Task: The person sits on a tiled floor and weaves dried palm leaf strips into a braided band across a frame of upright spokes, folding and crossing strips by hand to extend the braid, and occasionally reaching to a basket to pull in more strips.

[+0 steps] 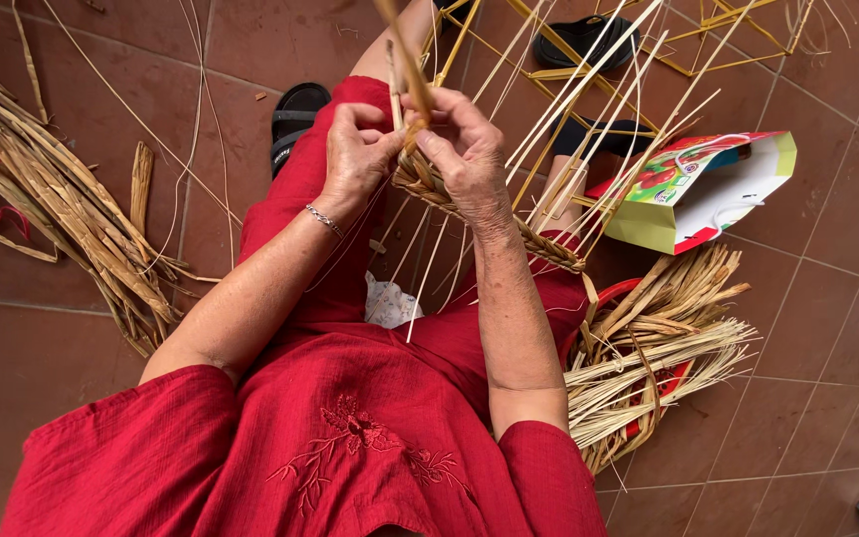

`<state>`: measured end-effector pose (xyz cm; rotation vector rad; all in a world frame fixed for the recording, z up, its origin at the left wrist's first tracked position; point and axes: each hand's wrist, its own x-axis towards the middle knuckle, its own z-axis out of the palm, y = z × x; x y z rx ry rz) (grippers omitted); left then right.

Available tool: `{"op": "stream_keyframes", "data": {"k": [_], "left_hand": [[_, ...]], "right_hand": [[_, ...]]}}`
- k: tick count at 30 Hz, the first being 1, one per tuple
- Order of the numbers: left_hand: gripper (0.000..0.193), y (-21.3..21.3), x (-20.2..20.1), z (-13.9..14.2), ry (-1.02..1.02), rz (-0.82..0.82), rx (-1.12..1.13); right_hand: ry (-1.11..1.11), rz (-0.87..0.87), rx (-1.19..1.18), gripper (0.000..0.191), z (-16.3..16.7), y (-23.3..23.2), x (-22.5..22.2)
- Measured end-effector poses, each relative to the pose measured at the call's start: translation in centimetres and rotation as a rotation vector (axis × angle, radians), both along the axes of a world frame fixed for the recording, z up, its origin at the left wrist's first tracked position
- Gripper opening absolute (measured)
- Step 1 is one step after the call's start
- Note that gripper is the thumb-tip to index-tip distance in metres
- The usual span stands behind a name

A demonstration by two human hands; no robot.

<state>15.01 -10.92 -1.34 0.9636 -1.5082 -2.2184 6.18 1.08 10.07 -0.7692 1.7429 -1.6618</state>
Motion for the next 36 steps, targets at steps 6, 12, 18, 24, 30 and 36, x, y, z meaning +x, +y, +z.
{"op": "stream_keyframes", "data": {"k": [6, 12, 18, 24, 30, 36], "left_hand": [[0.023, 0.7, 0.8, -0.5, 0.218, -0.147, 0.157], [0.031, 0.7, 1.0, 1.3, 0.143, -0.295, 0.276], [0.034, 0.9, 0.1, 1.4, 0.146, -0.292, 0.589], [0.033, -1.5, 1.0, 1.3, 0.136, -0.422, 0.281], [0.015, -3.4, 1.2, 0.8, 0.156, -0.423, -0.217], [0.010, -2.9, -0.8, -0.3, 0.114, -0.350, -0.303]], "right_hand": [[0.303, -0.179, 0.302, 0.026, -1.1, 0.8, -1.3], [0.216, -0.239, 0.681, 0.038, -1.7, 1.1, -0.5], [-0.083, -0.225, 0.650, 0.058, -0.8, -0.4, -1.6], [-0.261, -0.427, 0.088, 0.069, -2.9, 1.5, -0.5], [-0.331, -0.455, -0.016, 0.031, -4.7, 4.0, 1.2], [0.080, -0.523, 0.150, 0.013, -5.6, 4.2, 1.9]]}}
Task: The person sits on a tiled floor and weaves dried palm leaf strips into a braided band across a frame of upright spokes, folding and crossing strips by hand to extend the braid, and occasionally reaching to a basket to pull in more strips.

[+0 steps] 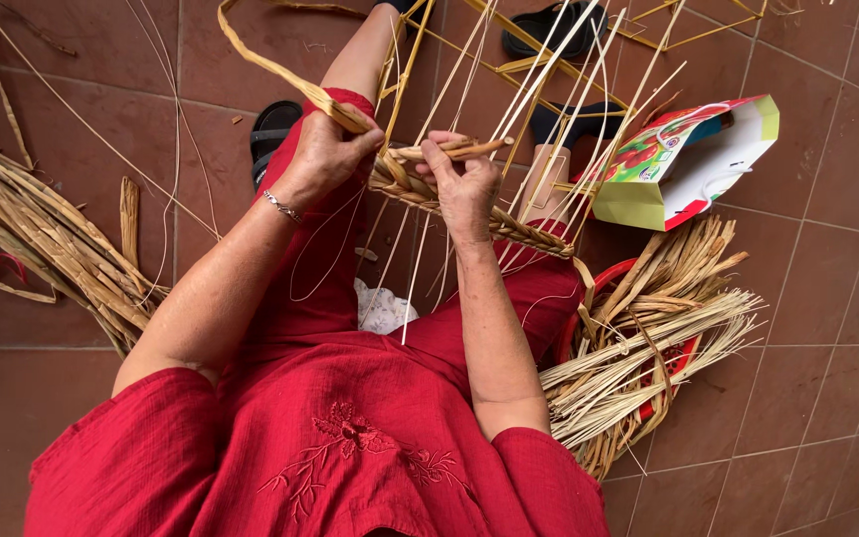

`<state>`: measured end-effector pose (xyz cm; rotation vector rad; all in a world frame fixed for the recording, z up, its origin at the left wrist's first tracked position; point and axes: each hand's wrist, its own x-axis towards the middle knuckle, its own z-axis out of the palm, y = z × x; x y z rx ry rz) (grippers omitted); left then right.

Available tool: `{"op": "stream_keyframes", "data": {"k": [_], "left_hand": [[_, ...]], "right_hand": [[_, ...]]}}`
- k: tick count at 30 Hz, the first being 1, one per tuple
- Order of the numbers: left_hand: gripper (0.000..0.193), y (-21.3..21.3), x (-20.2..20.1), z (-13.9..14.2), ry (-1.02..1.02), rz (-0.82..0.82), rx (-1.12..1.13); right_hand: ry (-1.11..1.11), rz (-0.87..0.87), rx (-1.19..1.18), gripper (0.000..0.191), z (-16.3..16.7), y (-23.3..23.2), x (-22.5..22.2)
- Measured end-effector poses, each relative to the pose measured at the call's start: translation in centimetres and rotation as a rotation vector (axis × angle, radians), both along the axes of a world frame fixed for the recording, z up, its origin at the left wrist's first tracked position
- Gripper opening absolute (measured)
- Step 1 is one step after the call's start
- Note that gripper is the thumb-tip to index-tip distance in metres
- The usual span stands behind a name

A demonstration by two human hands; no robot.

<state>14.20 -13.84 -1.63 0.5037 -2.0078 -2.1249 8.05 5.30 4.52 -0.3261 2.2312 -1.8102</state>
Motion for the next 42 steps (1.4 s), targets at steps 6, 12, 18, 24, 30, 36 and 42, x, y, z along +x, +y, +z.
{"op": "stream_keyframes", "data": {"k": [6, 12, 18, 24, 30, 36, 42], "left_hand": [[0.009, -0.8, 2.4, 3.4, 0.065, -0.074, -0.202], [0.026, -1.2, 3.2, 7.7, 0.382, -0.309, -0.572], [0.018, 0.0, 1.1, 7.9, 0.164, -0.395, -0.606], [0.031, 1.4, 0.8, 6.3, 0.041, -0.079, -0.388], [0.021, 1.9, 1.0, 5.3, 0.225, -0.171, -0.569], [0.014, 2.2, 1.6, 5.4, 0.252, -0.281, -0.684], [0.012, 2.3, 2.2, 5.5, 0.320, -0.238, -0.669]], "right_hand": [[0.364, 0.187, -0.023, 0.005, 1.1, 0.9, 3.0], [0.615, 0.488, 0.247, 0.028, 4.6, 2.6, 4.6], [-0.003, 0.328, 0.076, 0.037, 2.8, 1.8, 2.9], [-0.384, 0.193, -0.115, 0.051, 0.5, -0.1, 2.0], [0.593, 0.168, 0.276, 0.034, 2.4, 0.3, 4.7], [0.902, 0.403, 0.436, 0.035, 4.0, 0.7, 0.4], [0.957, 0.425, 0.764, 0.044, 4.0, -0.6, -3.3]]}}
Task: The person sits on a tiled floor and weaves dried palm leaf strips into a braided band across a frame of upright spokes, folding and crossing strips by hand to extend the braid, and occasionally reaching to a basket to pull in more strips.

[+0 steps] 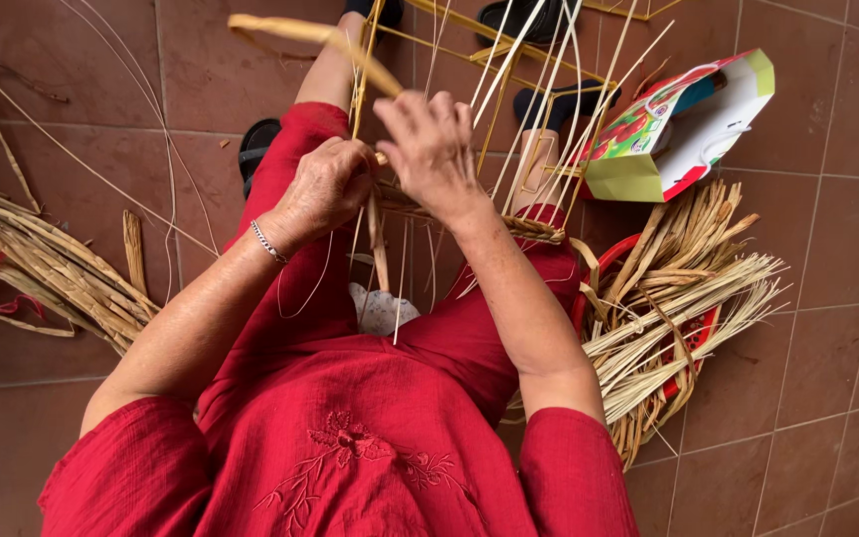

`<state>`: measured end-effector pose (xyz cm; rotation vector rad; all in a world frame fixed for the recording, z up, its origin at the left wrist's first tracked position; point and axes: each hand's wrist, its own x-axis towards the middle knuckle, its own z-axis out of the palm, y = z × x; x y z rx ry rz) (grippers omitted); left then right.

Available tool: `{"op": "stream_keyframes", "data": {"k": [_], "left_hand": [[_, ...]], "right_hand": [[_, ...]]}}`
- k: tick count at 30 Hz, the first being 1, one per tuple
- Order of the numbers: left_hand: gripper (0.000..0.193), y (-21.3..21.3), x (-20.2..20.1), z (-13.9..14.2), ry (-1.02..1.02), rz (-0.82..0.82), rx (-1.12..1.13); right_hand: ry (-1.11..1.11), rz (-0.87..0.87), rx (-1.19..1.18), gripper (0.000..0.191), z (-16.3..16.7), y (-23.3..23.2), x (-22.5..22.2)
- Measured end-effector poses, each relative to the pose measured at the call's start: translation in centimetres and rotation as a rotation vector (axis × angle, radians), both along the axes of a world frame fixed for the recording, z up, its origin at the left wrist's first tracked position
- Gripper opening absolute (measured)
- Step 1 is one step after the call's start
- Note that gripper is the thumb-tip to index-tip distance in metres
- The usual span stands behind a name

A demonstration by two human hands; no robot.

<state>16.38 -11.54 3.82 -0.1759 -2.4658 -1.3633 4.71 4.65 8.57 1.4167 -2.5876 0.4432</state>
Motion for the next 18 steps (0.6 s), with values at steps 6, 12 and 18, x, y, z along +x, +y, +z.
{"op": "stream_keyframes", "data": {"k": [6, 12, 18], "left_hand": [[0.015, -1.0, 0.3, 0.1, -0.054, -0.132, 0.005], [0.016, -1.3, -0.4, 0.7, -0.113, -0.175, 0.047], [0.012, -2.3, -1.3, 0.9, -0.125, -0.235, 0.002]], "right_hand": [[-0.172, -0.318, -0.134, 0.074, -2.4, -1.8, -0.8], [-0.920, -0.487, -1.164, 0.044, -2.6, 5.4, 0.4], [-1.498, -0.553, -1.717, 0.028, -3.1, 10.6, 7.0]]}}
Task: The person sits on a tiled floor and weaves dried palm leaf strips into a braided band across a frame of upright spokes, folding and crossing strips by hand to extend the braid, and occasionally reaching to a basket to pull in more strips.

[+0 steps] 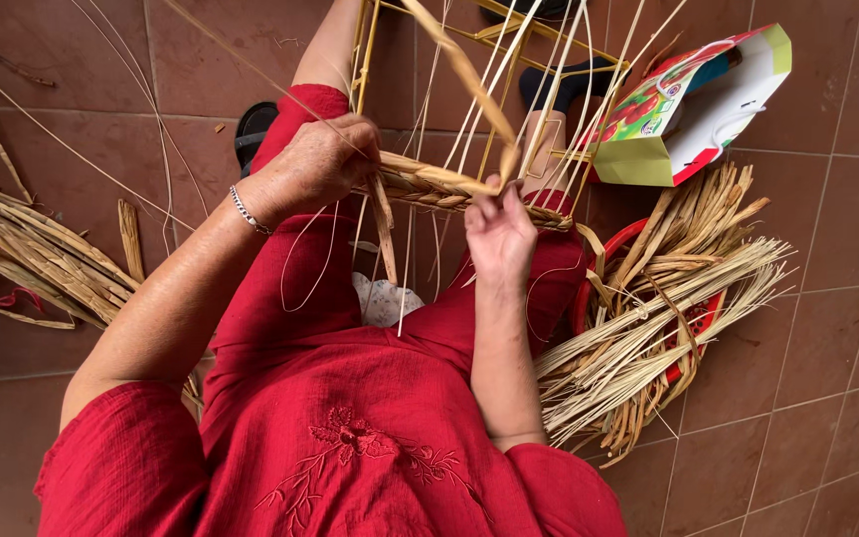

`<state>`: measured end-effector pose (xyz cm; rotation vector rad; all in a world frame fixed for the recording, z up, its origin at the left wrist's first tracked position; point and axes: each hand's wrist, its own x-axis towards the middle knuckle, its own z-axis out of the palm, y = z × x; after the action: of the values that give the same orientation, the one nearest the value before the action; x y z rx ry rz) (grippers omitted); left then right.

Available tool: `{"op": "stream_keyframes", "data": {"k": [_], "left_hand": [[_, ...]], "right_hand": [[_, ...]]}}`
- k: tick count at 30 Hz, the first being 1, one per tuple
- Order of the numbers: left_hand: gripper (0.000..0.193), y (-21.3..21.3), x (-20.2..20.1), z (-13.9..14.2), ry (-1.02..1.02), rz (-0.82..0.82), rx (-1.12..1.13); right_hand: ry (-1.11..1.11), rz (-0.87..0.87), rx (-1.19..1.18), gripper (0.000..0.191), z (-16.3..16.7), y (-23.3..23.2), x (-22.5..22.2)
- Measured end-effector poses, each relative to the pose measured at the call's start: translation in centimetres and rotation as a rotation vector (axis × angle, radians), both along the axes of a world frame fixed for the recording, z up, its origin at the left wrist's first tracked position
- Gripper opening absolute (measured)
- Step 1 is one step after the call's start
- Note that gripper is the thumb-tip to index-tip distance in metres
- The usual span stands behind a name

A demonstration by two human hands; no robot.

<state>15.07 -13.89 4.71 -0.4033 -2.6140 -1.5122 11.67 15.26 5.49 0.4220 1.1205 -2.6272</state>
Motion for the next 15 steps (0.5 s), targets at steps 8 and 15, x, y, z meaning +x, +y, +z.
{"op": "stream_keyframes", "data": {"k": [8, 15], "left_hand": [[0.010, 0.4, 0.4, 0.0, -0.086, 0.076, 0.062], [0.013, 0.1, 0.0, -0.1, -0.090, 0.034, -0.011]], "right_hand": [[0.183, 0.361, -0.100, 0.077, 1.9, 5.0, -2.0], [0.065, -0.243, -0.387, 0.064, 3.2, 16.0, -1.8]]}}
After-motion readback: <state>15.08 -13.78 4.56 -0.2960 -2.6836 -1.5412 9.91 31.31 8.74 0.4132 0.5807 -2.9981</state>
